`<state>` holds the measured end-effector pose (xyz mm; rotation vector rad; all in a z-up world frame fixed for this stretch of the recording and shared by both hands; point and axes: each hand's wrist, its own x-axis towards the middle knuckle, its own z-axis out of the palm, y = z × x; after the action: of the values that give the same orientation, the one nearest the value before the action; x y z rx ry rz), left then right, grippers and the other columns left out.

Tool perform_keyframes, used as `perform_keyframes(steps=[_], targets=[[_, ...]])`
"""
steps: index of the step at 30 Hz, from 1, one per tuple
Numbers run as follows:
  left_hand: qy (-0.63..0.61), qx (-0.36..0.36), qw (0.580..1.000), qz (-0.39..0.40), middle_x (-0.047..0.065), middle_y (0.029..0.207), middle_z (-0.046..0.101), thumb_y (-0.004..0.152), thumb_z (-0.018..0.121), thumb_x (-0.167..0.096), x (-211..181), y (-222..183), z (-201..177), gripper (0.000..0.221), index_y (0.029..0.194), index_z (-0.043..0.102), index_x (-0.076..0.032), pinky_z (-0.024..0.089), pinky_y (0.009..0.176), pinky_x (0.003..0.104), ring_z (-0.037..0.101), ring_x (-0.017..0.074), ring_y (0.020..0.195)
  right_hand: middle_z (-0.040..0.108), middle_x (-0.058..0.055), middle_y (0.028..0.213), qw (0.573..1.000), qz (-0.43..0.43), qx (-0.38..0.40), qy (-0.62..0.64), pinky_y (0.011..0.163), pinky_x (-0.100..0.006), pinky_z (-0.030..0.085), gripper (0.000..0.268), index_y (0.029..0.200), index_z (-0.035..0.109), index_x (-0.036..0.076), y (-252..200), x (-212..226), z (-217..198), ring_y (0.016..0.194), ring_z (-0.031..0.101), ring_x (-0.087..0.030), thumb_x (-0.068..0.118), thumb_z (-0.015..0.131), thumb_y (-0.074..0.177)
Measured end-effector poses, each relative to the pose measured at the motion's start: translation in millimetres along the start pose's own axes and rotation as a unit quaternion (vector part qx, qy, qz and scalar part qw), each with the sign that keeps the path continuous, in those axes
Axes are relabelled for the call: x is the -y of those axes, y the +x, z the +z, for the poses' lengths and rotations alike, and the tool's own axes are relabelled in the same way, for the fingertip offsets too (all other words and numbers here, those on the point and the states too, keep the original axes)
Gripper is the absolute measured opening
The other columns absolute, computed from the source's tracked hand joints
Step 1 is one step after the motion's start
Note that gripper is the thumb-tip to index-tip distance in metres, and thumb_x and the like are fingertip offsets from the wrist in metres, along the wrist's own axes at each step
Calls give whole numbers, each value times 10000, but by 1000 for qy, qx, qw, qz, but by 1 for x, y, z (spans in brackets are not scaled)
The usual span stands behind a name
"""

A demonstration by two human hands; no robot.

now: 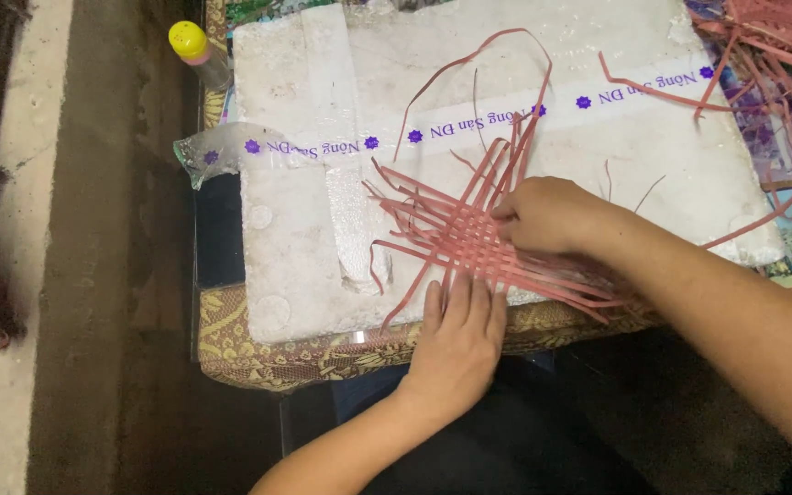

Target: The person is weaving thin pink plastic strips together on a white foam surface to create a woven mat or base.

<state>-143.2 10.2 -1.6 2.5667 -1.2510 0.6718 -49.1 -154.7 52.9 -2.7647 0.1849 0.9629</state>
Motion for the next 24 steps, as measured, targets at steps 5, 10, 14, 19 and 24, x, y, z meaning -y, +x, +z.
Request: perform_keyframes(steps=[5, 10, 14, 19, 24], targets=[[20, 37, 999, 20, 146, 913, 543, 779, 479, -100, 13, -4, -4, 245, 992, 567, -17, 310, 914, 508, 457, 335, 996, 548, -48, 892, 1000, -19, 3, 4, 710, -314, 378, 144, 836, 523, 119, -7, 1, 4, 837, 504, -209, 231, 472, 759], [16, 23, 1000, 14, 123, 910, 574, 767, 505, -96, 29, -6, -20, 221, 955, 605, -38, 313, 900, 524, 488, 322, 1021, 513, -61, 578, 999, -29, 24, 10, 548, -310, 362, 261, 540, 452, 79, -16, 13, 9, 574, 473, -177, 173, 436, 783], [-19, 117, 993, -19, 105, 950, 520, 653, 548, -113, 49, -14, -26, 328, 971, 568, -35, 271, 895, 587, 432, 320, 1017, 530, -105, 899, 995, -80, 6, -65, 695, -351, 438, 298, 845, 543, 95, -17, 16, 20, 819, 539, -240, 375, 566, 743], [-181, 149, 971, -54, 87, 1045, 524, 698, 594, -265, 48, -8, -50, 348, 967, 591, -44, 229, 874, 615, 411, 317, 1037, 473, -79, 827, 993, -109, -18, -40, 643, -359, 420, 382, 1012, 466, 93, -17, 2, 37, 734, 509, -238, 387, 550, 782], [-219, -60, 973, -32, 171, 1016, 533, 817, 439, -44, 9, 10, -49, 197, 952, 566, 23, 368, 822, 398, 486, 303, 895, 444, -114, 708, 954, -246, -169, 2, 556, -381, 381, 380, 1004, 460, 55, -11, -11, 55, 648, 467, -271, 294, 593, 740]])
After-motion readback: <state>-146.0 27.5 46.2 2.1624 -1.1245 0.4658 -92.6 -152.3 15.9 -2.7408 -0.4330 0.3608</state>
